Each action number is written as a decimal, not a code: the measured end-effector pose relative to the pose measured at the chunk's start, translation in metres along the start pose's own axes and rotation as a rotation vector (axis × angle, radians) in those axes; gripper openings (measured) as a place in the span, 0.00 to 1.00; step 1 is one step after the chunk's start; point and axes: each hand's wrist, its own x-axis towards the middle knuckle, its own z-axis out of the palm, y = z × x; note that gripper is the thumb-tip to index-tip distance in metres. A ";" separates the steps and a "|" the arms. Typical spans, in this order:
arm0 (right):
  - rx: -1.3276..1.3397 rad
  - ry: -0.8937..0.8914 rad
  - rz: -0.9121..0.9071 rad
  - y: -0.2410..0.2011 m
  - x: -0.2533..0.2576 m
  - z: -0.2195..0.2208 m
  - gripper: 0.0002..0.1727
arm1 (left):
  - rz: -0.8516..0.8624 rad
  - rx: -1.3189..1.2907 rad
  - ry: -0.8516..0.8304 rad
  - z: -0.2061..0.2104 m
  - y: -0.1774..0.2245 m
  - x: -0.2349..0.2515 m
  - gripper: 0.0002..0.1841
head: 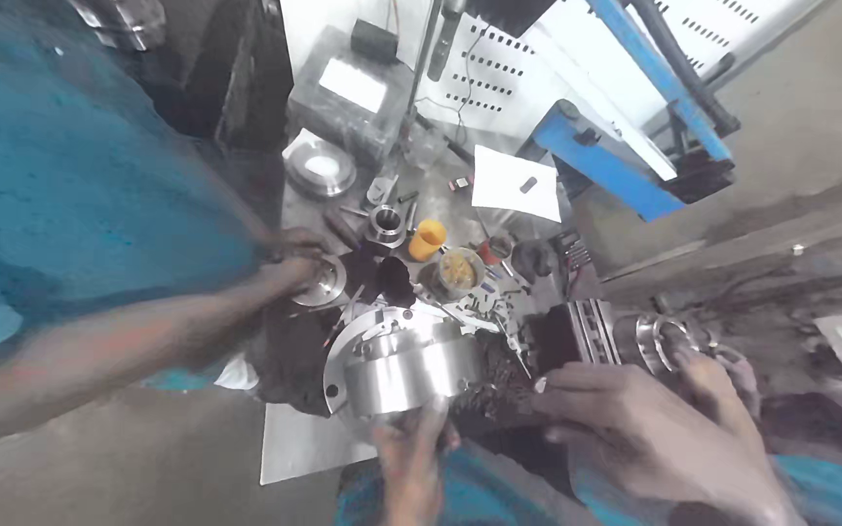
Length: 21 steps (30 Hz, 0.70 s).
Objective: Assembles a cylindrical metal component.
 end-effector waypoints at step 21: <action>0.132 0.196 -0.118 -0.008 0.011 0.023 0.28 | -0.008 -0.036 -0.034 0.001 -0.002 0.004 0.15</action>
